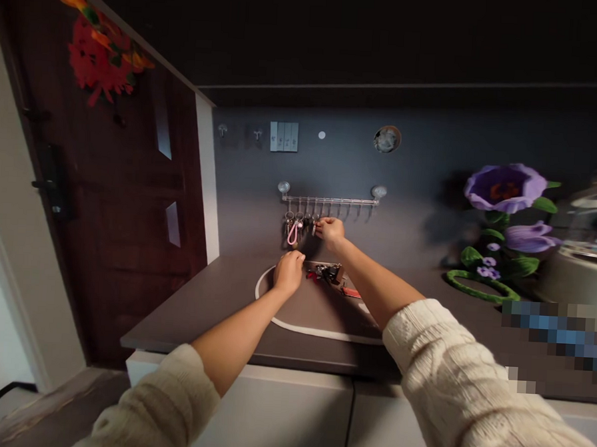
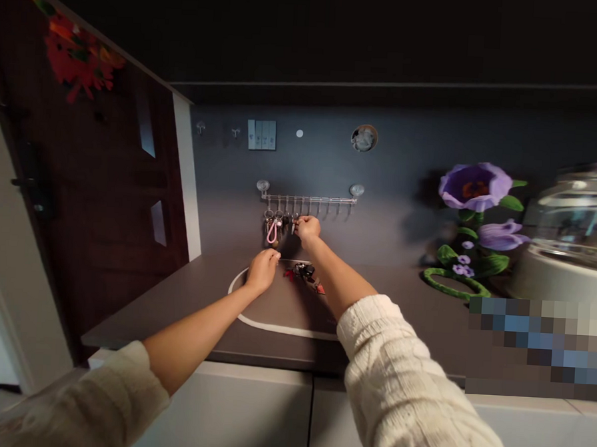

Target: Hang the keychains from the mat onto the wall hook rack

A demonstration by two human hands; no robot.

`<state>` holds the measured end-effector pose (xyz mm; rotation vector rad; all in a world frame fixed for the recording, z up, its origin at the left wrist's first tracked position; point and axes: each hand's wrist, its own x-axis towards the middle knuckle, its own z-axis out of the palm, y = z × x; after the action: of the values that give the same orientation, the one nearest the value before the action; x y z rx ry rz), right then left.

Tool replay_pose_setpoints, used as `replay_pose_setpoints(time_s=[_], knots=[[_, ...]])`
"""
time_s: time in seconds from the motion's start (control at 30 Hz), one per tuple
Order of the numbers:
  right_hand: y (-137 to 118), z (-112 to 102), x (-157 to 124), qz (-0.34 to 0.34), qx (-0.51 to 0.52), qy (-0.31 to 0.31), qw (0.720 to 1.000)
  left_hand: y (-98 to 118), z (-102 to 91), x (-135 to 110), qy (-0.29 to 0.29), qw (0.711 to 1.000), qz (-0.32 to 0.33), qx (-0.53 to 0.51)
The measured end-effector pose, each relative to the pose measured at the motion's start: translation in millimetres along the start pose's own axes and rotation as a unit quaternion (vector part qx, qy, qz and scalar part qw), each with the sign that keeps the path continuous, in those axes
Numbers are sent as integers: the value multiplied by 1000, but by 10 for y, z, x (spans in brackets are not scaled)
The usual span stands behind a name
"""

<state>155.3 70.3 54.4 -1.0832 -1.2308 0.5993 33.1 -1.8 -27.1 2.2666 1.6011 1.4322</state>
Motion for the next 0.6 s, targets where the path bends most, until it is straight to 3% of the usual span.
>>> replay_pose_setpoints(time_s=[0.13,0.37,0.6], knots=[[-87,-121,-167,70,49,5,996,-27,-4,-2,-1,1000,6,-3],[-99,-356,-476,69,54,-45,995,-25,-34,-29,-14,1000,18,7],[73,-558,-825,42,-2,-89,995,27,-51,-50,-71,996,3,57]])
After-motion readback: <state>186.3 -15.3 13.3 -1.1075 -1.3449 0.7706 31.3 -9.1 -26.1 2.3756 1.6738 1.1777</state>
